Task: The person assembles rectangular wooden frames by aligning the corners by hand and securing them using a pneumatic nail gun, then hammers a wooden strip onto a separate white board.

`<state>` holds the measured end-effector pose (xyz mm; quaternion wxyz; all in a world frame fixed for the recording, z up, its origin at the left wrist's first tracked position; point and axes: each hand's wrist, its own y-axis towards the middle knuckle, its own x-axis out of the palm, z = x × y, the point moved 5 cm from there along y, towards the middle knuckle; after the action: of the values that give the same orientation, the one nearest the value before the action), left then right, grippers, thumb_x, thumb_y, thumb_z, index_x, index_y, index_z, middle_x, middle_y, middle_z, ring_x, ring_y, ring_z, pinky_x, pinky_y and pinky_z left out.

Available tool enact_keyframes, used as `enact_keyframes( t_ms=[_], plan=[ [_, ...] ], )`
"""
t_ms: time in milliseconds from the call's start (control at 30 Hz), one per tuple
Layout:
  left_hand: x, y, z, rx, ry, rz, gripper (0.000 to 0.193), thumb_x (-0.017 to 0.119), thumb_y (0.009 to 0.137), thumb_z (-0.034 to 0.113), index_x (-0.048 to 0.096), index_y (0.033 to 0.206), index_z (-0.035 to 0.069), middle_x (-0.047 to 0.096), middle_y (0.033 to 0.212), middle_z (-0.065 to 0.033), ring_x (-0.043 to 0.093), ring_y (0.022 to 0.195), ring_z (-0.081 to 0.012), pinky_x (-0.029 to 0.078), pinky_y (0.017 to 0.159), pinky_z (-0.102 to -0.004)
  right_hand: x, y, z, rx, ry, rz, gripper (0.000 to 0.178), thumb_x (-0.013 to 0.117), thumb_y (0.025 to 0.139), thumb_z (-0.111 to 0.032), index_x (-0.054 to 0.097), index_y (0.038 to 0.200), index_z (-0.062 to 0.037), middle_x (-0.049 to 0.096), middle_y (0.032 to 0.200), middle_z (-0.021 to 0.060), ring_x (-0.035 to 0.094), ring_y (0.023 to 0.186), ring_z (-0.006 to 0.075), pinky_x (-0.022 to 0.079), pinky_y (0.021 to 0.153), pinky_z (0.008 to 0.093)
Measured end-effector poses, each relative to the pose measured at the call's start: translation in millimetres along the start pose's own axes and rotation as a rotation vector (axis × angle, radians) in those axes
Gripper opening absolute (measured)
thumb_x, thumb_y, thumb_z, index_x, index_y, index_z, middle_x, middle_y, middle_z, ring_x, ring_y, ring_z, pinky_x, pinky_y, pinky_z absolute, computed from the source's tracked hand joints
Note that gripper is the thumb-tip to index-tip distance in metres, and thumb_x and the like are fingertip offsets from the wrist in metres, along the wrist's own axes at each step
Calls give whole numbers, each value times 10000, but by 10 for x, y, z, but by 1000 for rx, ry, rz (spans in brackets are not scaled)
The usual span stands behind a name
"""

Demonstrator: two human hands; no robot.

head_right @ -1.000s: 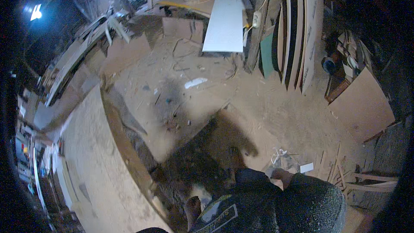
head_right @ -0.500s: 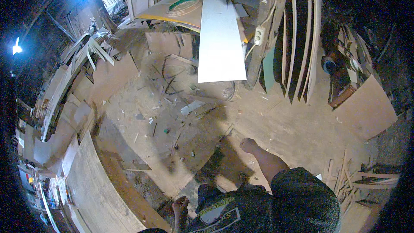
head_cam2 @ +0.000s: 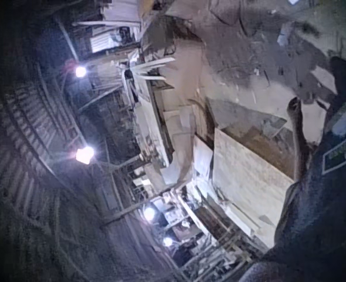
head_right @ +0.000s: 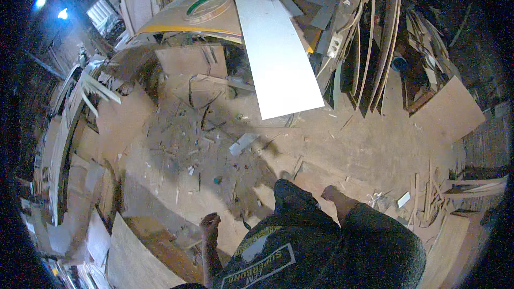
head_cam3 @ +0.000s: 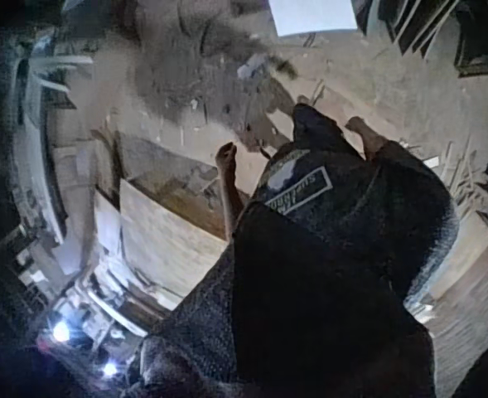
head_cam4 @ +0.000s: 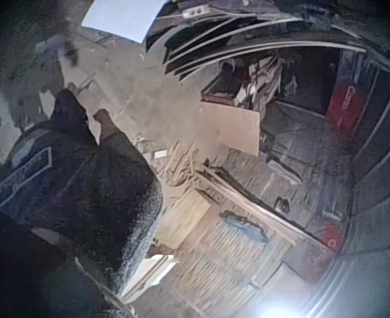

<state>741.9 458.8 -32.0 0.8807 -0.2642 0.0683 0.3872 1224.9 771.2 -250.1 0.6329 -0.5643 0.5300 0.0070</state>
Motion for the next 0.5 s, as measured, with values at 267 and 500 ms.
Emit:
enact_keyframes(
  t_ms=[267,500],
  plan=[
    [341,1826,699,-39,-56,-36,352,760,880,200,700,1158,-8,729,990,-99,662,857,-162,518,758,-299,-547,1866,652,-35,-110,86,308,546,965,-378,751,969,-148,725,886,153,708,878,358,550,709,511],
    [413,2773,985,-235,-77,-115,376,763,878,195,687,1188,-4,735,987,-116,711,833,-186,526,659,-321,-2551,2628,360,792,1929,335,497,633,928,-566,640,1212,-158,649,866,79,624,728,255,514,680,469]
  ],
)
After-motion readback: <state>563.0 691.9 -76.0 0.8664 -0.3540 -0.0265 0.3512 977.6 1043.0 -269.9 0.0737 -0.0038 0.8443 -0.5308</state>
